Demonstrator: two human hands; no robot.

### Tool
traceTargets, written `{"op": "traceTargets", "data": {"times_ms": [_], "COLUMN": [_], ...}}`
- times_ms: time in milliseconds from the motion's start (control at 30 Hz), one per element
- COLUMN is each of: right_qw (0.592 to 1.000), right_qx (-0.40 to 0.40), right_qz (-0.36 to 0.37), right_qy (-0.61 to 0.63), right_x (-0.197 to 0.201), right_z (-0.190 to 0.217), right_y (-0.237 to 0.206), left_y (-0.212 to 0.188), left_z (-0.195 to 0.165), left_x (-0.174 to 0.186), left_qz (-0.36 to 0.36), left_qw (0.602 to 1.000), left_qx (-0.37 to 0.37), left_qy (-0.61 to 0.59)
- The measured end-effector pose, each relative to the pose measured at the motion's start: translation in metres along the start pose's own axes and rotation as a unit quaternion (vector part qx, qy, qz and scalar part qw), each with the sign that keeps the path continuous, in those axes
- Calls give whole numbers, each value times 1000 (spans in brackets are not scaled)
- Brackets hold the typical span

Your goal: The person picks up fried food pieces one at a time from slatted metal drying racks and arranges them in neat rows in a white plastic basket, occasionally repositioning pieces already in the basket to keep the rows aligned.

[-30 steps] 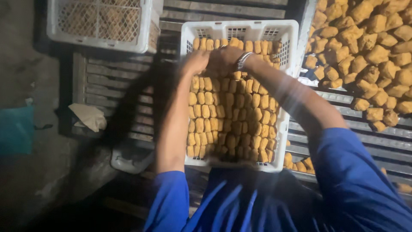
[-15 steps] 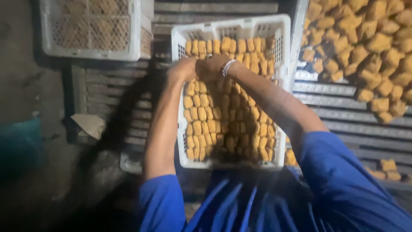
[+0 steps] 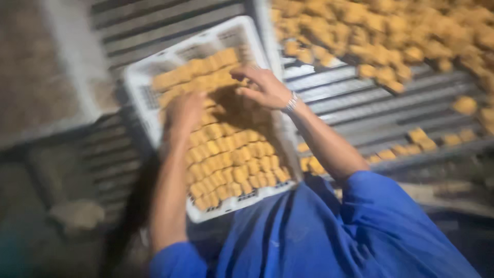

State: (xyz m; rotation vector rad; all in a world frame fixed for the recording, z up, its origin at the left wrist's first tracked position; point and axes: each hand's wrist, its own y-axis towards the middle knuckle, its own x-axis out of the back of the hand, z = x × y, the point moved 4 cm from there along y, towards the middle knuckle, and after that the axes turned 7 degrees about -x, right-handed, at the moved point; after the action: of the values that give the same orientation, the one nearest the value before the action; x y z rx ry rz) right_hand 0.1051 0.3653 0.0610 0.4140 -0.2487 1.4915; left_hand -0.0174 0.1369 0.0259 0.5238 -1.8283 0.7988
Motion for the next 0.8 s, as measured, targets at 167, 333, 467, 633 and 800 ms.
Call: {"op": "traceTargets", "data": {"times_ms": [167, 333, 467, 633, 800], "right_qw": [945, 806, 798, 831, 838], "right_qx": [-214, -351, -292, -337, -262], "right_qz": [-244, -441, -416, -355, -417], "right_qy": [-24, -183, -323, -264, -237], "right_x": [109, 206, 248, 262, 262], "right_z": [-106, -182, -198, -218, -207], "right_y": [-161, -265, -281, -291, -321], "left_y": [3, 2, -7, -38, -94], "left_z": [-5, -36, -33, 12, 77], "left_x": [-16, -35, -23, 5, -6], "left_qz": [-109, -137, -142, -265, -316], "left_qw": [992, 987, 986, 964, 927], "left_qx": [-33, -75, -85, 8, 170], "left_qy": [47, 31, 18, -32, -108]}}
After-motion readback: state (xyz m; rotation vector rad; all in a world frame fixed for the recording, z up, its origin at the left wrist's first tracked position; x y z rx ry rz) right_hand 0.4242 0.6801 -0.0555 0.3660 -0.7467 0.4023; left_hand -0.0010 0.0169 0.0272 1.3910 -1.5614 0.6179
